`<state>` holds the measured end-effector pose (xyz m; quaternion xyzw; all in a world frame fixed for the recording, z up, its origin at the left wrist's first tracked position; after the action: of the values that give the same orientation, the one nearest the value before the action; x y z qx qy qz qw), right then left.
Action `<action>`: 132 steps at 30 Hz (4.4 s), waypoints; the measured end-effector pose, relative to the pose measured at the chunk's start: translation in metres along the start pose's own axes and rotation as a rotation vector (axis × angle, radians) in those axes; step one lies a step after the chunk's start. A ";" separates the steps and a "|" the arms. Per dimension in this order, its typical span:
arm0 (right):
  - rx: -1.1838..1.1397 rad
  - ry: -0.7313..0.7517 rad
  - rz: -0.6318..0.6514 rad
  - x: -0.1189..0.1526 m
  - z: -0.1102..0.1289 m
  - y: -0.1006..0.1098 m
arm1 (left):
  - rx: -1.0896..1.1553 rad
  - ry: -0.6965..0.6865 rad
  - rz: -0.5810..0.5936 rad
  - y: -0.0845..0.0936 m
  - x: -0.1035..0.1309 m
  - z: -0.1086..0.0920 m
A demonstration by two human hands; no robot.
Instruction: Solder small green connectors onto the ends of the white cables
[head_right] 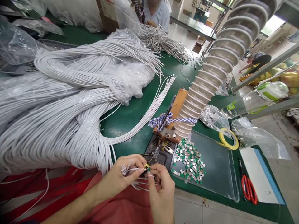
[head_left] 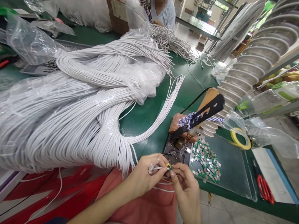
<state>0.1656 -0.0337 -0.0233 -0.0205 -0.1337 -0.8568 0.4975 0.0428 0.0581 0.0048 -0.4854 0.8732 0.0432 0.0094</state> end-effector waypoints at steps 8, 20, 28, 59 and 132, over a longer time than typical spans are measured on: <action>0.055 0.127 0.080 -0.004 0.004 -0.001 | 0.019 -0.020 -0.008 0.001 0.000 0.002; 0.090 0.236 -0.105 -0.002 0.022 0.016 | -0.056 -0.051 0.002 -0.001 0.000 -0.001; -0.037 0.000 -0.242 0.002 0.007 0.014 | -0.119 -0.025 0.046 -0.005 -0.009 -0.005; -0.021 0.317 -0.176 -0.008 0.027 0.011 | -0.031 0.076 0.016 -0.002 -0.016 -0.007; 0.096 0.214 -0.230 0.000 0.022 0.013 | -0.049 0.040 -0.028 0.002 -0.013 -0.009</action>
<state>0.1745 -0.0347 0.0008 0.1100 -0.1221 -0.8981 0.4079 0.0481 0.0699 0.0149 -0.4985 0.8649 0.0548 -0.0192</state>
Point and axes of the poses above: each hand's wrist, its own x-axis away from the middle knuckle, its own y-axis out of the back of the hand, z = x × y, the point moved 8 cm from there along -x, towards the middle knuckle, and after that the axes turned 5 degrees about -z, right-handed, at the moved point
